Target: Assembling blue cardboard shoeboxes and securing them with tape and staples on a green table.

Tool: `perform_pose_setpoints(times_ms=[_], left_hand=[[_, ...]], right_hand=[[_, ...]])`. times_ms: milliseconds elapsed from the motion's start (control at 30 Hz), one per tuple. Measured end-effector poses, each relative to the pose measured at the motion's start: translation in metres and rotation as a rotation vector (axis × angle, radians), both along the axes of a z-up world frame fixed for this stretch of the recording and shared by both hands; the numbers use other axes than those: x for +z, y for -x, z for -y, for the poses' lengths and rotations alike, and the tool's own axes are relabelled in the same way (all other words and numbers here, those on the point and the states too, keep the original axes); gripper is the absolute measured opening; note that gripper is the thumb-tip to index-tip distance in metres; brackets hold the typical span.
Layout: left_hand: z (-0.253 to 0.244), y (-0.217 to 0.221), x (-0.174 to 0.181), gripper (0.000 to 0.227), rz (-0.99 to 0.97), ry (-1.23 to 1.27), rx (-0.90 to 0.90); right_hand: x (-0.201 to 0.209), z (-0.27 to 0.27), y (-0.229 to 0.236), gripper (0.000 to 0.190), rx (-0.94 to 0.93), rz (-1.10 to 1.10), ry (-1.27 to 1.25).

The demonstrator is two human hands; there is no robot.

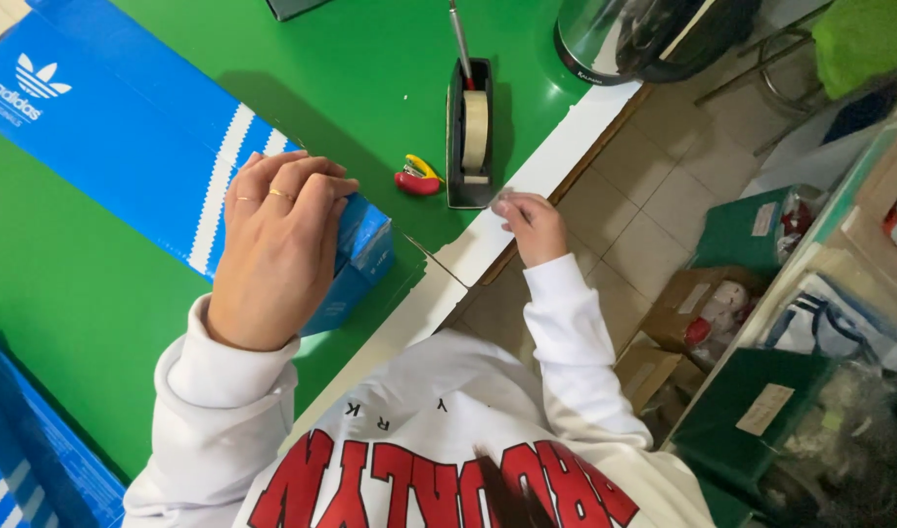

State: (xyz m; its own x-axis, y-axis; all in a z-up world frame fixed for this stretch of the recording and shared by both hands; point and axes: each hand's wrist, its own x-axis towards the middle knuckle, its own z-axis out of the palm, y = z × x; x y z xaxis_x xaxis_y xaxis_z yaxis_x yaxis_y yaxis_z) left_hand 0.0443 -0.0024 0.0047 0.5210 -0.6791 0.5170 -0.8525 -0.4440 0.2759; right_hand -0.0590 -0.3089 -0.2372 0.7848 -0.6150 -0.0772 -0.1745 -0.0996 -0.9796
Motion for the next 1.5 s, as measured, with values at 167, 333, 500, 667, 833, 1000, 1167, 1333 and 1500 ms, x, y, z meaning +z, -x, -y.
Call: perform_pose_setpoints(times_ms=[167,333,500,667,833,1000,1167,1333,1500], left_hand=[[-0.002,0.000,0.000,0.020,-0.021,-0.001,-0.005],[-0.001,-0.002,0.000,0.026,-0.028,0.004,0.002],[-0.003,-0.002,0.004,0.024,-0.033,0.030,-0.020],[-0.006,-0.002,0.008,0.029,-0.110,0.044,-0.070],[-0.004,0.000,0.011,0.029,-0.188,0.048,-0.075],[-0.004,0.001,0.010,0.024,-0.175,0.042,-0.052],[-0.003,0.002,0.008,0.024,-0.163,0.029,-0.038],[-0.001,0.001,0.008,0.032,-0.107,0.018,-0.039],[-0.001,-0.004,0.003,0.028,-0.105,0.026,-0.045]], right_hand=[[0.086,-0.041,0.016,0.015,0.216,0.137,0.278],[0.172,-0.096,0.000,0.019,0.571,0.225,-0.162],[0.193,-0.117,-0.023,0.026,0.655,-0.036,-0.274],[0.186,-0.115,-0.028,0.026,0.658,-0.041,-0.336],[0.182,-0.112,-0.031,0.026,0.662,-0.045,-0.388],[0.180,-0.115,-0.034,0.024,0.649,-0.128,-0.333],[0.192,-0.114,-0.037,0.028,0.678,-0.181,-0.250],[0.189,-0.113,-0.041,0.042,0.649,-0.321,-0.014],[0.108,-0.119,-0.039,0.050,0.599,-0.435,-0.008]])
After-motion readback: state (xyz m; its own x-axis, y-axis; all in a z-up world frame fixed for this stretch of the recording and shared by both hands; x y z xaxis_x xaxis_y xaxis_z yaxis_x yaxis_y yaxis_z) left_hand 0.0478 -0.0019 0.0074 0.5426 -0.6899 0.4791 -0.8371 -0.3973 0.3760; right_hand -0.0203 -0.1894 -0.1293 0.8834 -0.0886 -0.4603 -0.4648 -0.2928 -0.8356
